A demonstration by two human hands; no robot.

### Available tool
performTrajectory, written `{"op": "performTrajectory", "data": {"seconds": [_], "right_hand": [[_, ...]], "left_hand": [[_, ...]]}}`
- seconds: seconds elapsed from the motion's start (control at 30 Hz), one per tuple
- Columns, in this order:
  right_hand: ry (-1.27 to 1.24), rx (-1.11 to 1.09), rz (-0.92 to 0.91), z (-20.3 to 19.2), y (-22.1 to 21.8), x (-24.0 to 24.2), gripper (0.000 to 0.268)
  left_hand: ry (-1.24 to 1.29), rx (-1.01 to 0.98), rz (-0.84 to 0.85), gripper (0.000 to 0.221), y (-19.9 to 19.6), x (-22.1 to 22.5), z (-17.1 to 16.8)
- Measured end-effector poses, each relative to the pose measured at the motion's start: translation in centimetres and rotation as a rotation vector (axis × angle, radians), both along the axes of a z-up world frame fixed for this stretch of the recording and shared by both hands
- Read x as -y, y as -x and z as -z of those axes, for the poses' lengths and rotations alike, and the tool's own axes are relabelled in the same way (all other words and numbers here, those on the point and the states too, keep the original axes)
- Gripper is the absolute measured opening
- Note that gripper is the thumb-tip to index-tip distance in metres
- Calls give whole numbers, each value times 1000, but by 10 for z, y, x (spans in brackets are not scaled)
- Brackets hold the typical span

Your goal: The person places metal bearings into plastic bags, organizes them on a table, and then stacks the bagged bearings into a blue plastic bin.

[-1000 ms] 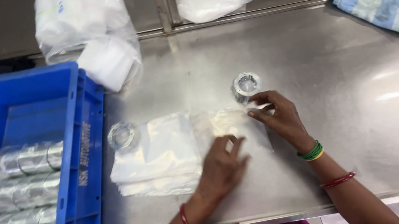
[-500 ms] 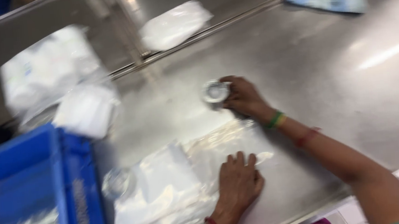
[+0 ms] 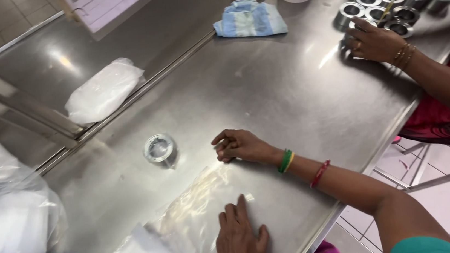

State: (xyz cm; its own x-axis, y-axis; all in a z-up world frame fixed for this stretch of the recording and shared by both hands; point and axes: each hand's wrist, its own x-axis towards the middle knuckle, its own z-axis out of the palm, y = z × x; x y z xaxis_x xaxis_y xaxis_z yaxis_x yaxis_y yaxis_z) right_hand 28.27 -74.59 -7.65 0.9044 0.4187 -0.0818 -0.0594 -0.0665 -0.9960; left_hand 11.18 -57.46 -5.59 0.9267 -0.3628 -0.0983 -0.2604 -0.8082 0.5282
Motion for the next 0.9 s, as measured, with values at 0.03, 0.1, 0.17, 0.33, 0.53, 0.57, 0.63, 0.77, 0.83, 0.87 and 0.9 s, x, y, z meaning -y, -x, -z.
{"op": "performTrajectory", "data": {"seconds": [0.03, 0.1, 0.17, 0.33, 0.53, 0.57, 0.63, 0.77, 0.83, 0.87, 0.9], "right_hand": [[1, 0, 8, 1, 3, 4, 41], [19, -14, 55, 2, 9, 15, 33], [58, 4, 64, 0, 13, 18, 30], [262, 98, 42, -25, 23, 19, 24], [425, 275, 53, -50, 30, 31, 23], [428, 232, 53, -53, 31, 32, 23], [432, 189, 54, -50, 32, 33, 23], [449, 410, 28, -38, 33, 34, 22], [455, 484, 12, -37, 33, 33, 22], [450, 448, 0, -39, 34, 33, 22], [444, 413, -11, -41, 34, 33, 23]], "left_hand": [[1, 0, 8, 86, -7, 3, -11], [-182, -194, -91, 80, -23, 13, -34], [-240, -150, -136, 65, -36, 15, -19], [-362, -27, -254, 34, -55, 8, 9], [-404, -251, -204, 26, -45, -8, 11], [-424, -256, -122, 25, -43, -13, 18], [-441, -261, -38, 24, -38, -23, 31], [-454, -297, 24, 33, -30, -32, 50], [-480, -277, -7, 33, -27, -30, 52], [-457, -271, -53, 28, -27, -28, 52], [-434, -263, -99, 28, -27, -28, 51]]}}
